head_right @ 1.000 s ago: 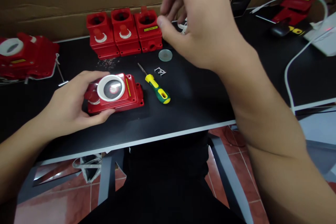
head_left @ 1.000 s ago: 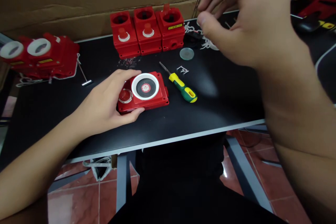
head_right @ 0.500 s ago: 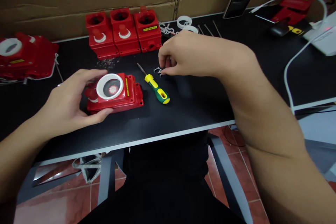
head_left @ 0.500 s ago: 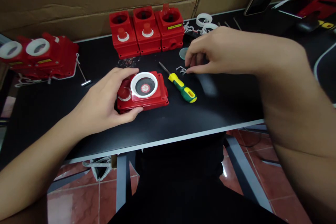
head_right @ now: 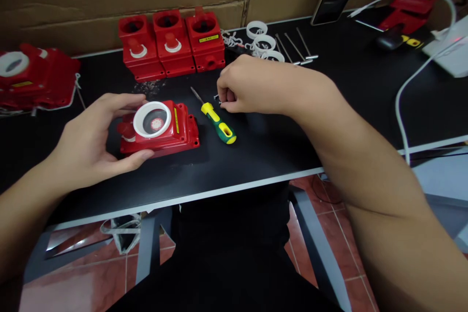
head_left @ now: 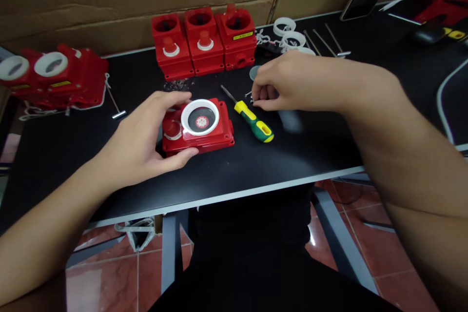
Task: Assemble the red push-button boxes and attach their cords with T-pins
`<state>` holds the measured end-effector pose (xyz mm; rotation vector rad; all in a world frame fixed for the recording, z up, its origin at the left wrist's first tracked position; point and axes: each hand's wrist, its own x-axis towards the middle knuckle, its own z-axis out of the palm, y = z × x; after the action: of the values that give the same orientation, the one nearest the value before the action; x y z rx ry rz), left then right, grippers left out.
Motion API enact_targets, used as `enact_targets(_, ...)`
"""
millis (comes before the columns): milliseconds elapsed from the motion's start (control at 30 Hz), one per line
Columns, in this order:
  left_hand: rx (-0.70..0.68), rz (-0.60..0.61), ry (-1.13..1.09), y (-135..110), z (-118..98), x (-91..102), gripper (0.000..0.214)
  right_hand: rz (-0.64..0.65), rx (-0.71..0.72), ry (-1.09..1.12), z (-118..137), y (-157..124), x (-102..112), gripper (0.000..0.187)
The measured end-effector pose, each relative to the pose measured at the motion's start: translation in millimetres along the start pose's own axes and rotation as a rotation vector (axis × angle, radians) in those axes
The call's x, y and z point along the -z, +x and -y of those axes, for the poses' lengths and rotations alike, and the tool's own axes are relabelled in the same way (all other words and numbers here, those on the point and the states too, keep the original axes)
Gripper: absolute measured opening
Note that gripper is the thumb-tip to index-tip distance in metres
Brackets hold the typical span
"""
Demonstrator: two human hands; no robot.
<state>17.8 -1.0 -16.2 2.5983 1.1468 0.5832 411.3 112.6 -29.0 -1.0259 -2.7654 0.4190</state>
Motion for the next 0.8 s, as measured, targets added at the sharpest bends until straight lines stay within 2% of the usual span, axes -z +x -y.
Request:
enact_targets(200,0.006,-0.015,0.013,-1,0,2.3,0.076,-0.056,-0.012,-0.107,10,-1,0,0.018)
enact_targets(300,0.024,-0.018,0.016,-2,-1,2.0,0.078,-0.089,-0.095,-0.111,22,-4,12,0.023)
enact_targets(367,0.023,-0.030,0.018,-2,-2,1.0,0.076,-0.128,-0.114,-0.039,36,-8,25,0.018)
enact_targets(467,-0.003,-0.048,0.030,-2,-3,-0.7,0.072,-0.142,-0.010,0.212,60,-15,42,0.005)
enact_targets(567,-0.047,-0.067,0.058,-1,-2,-1.4,0.072,-0.142,0.063,0.418,81,-21,45,0.008)
enact_targets(667,-0.076,-0.090,0.083,-2,-2,-0.7,0.073,-0.133,0.122,0.495,90,-20,38,0.010)
enact_targets(800,-0.061,-0.087,0.105,-3,-2,0.8,0.072,-0.075,0.170,0.486,90,-15,26,0.014)
